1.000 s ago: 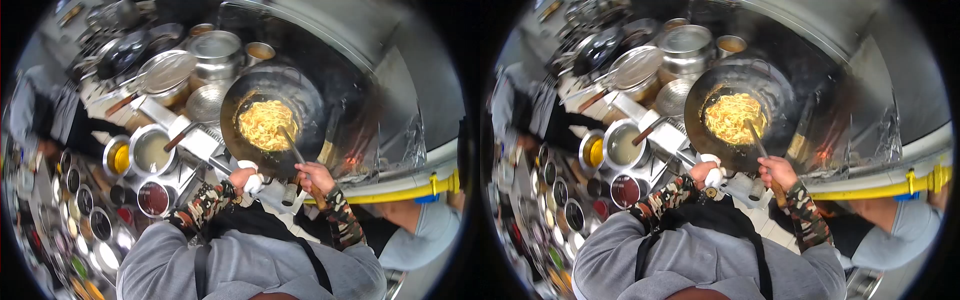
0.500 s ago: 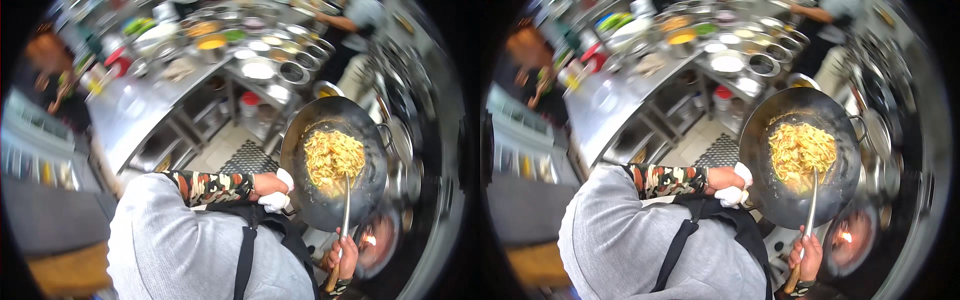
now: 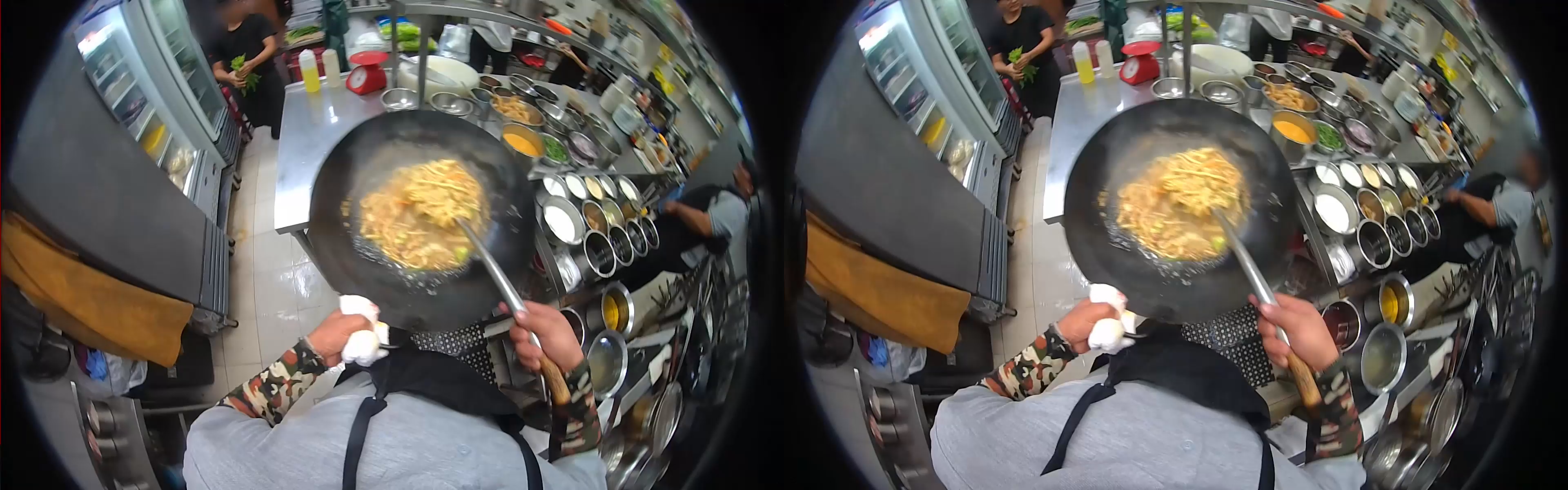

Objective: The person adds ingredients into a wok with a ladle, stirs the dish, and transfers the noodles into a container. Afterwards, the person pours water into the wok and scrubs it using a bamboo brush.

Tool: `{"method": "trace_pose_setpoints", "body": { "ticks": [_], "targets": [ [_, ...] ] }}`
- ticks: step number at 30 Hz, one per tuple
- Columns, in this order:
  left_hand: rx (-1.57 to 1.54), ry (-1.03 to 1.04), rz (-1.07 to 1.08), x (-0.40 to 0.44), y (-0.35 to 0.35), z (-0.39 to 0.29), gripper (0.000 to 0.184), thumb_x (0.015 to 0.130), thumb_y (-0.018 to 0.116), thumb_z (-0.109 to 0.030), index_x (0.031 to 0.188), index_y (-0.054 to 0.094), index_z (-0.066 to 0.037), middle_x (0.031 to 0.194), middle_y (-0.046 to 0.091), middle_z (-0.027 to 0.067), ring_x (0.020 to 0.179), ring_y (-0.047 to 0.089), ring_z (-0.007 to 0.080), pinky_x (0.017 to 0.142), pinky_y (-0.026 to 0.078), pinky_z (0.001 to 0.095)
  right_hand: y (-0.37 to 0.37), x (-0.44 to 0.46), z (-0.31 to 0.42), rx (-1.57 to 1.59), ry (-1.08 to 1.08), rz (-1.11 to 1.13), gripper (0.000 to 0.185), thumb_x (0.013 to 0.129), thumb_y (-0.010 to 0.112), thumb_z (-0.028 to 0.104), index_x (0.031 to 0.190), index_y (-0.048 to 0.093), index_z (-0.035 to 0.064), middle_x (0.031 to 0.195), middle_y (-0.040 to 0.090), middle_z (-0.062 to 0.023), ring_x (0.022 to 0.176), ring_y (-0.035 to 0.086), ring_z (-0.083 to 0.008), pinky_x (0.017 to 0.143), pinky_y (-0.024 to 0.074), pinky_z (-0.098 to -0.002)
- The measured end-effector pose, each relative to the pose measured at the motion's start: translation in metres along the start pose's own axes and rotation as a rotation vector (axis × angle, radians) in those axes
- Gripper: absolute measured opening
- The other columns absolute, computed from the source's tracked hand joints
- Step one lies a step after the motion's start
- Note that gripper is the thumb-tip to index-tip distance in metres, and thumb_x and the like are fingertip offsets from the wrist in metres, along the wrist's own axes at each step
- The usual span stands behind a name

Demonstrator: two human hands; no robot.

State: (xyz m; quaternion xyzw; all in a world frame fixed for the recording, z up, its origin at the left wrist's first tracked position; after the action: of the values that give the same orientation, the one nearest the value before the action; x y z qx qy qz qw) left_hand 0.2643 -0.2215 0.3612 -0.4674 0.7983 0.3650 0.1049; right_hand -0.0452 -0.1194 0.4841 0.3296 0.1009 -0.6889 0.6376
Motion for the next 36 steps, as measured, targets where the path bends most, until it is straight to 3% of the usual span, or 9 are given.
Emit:
{"method": "trace_pose_setpoints", "body": {
  "ticks": [6, 15, 17, 24, 27, 36],
  "targets": [
    [-0.188, 0.202, -0.179, -0.056, -0.080, -0.007, 0.030, 0.075, 0.055, -0.003, 0.106, 0.054, -0.002, 0.090, 0.059, 0.0081, 0.078, 0.063, 0.0190, 0.067, 0.054, 0.0331, 0.103, 0.071, 0.032, -0.091, 0.121, 0.258, 0.022, 0.095, 0.051, 0.017, 0.112, 0.053, 0.0030, 0.067, 0.047, -0.0013, 0.041, 0.040, -0.0060, 0.034, 0.0323, -0.0225],
    [-0.329, 0.364, -0.272, 0.046, -0.143, -0.105, 0.032, 0.076, 0.053, 0.000, 0.107, 0.054, 0.000, 0.091, 0.059, 0.0081, 0.078, 0.063, 0.0197, 0.067, 0.054, 0.0335, 0.162, 0.202, 0.141, -0.353, 0.141, 0.288, 0.023, 0.095, 0.051, 0.018, 0.114, 0.052, 0.0035, 0.068, 0.047, -0.0016, 0.041, 0.039, -0.0067, 0.033, 0.0329, -0.0230],
    [-0.321, 0.433, -0.299, 0.076, -0.151, -0.121, 0.034, 0.076, 0.052, -0.001, 0.110, 0.052, -0.001, 0.093, 0.058, 0.0099, 0.083, 0.063, 0.0218, 0.072, 0.054, 0.0346, 0.166, 0.219, 0.157, -0.373, 0.124, 0.285, 0.025, 0.095, 0.052, 0.018, 0.115, 0.051, 0.0036, 0.068, 0.047, -0.0016, 0.041, 0.039, -0.0066, 0.033, 0.0330, -0.0228],
    [-0.307, 0.558, -0.343, 0.157, -0.180, -0.177, 0.030, 0.079, 0.051, -0.002, 0.109, 0.054, 0.000, 0.093, 0.060, 0.0089, 0.081, 0.064, 0.0204, 0.069, 0.054, 0.0334, 0.165, 0.235, 0.200, -0.399, 0.130, 0.238, 0.029, 0.094, 0.051, 0.016, 0.120, 0.050, 0.0025, 0.069, 0.045, -0.0020, 0.041, 0.037, -0.0065, 0.034, 0.0308, -0.0224],
    [-0.302, 0.614, -0.354, 0.189, -0.194, -0.196, 0.029, 0.079, 0.054, -0.004, 0.107, 0.054, 0.000, 0.089, 0.061, 0.0089, 0.075, 0.064, 0.0212, 0.062, 0.054, 0.0335, 0.152, 0.245, 0.204, -0.404, 0.126, 0.244, 0.029, 0.094, 0.051, 0.016, 0.120, 0.050, 0.0019, 0.069, 0.045, -0.0021, 0.041, 0.038, -0.0069, 0.034, 0.0304, -0.0227],
    [-0.300, 0.660, -0.502, 0.237, -0.208, -0.215, 0.029, 0.075, 0.057, -0.007, 0.102, 0.058, 0.002, 0.088, 0.062, 0.0093, 0.071, 0.064, 0.0213, 0.060, 0.052, 0.0332, 0.118, 0.263, 0.183, -0.567, 0.111, 0.183, 0.026, 0.092, 0.056, 0.013, 0.115, 0.052, 0.0024, 0.064, 0.046, -0.0016, 0.040, 0.041, -0.0086, 0.034, 0.0322, -0.0227]
  ]
}}
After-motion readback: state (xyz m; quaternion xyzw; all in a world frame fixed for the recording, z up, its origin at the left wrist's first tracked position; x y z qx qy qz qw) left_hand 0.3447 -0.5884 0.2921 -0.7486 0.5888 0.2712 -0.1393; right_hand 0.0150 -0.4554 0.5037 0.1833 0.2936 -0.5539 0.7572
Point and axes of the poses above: each hand's wrist, its own x-axis towards the middle knuckle, its own y-axis out of the palm, z = x × y, the point moved 1 cm from there along x, towards the middle knuckle
